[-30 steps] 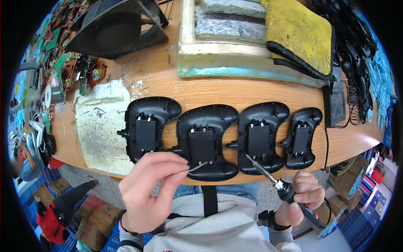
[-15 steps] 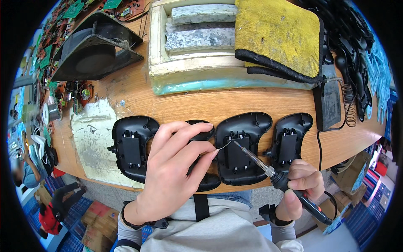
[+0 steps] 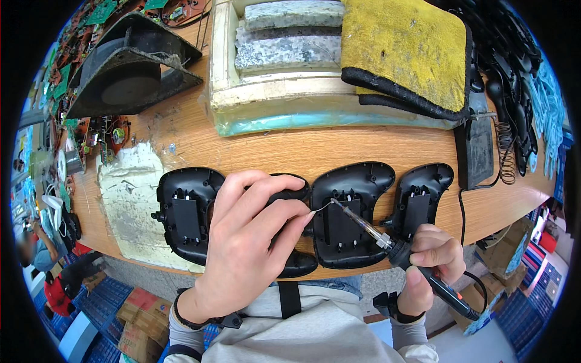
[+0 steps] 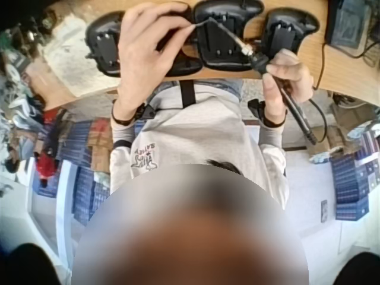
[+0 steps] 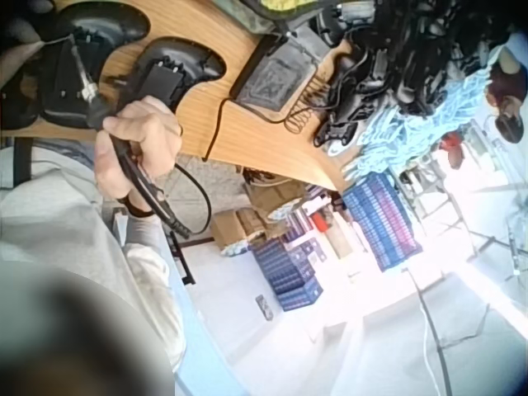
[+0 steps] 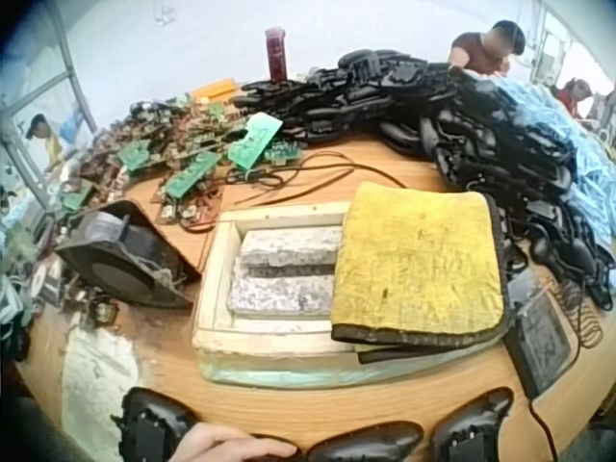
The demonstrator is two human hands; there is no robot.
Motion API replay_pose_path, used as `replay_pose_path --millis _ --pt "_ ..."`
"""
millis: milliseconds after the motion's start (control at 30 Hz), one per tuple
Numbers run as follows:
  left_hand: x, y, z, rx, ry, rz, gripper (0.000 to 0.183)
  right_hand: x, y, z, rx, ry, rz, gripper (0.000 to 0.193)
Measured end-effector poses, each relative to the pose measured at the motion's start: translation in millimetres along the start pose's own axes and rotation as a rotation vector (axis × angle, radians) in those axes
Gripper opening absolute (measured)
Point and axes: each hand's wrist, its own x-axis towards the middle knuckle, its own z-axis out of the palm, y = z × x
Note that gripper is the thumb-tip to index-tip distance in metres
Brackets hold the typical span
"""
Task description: Soldering wires and components onto circuit boards and into plastic housings.
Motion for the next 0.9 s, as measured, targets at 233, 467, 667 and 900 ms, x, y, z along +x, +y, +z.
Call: replay_pose_path --millis 233,467,667,900 --pt "0.7 -1.4 1.2 -0.015 0.006 0.005 0.012 1.8 -1.1 -0.4 -0.009 -0.019 0.011 0.018" --pt "0.7 -2.2 2.4 -0.015 0.013 0.004 0.012 0.2 1.7 0.7 -0.032 -0.001 -0.009 0.018" --pt "1.3 -1.4 3.3 0.010 0.027 0.003 0.012 1.1 1.7 0.8 -0.005 -0.025 -0.017 0.018" --pt "-11.7 12.1 -3.6 0.003 0.006 -0.008 0.015 -19.1 -3.2 -18.5 0.037 -0.002 -0.125 0.021"
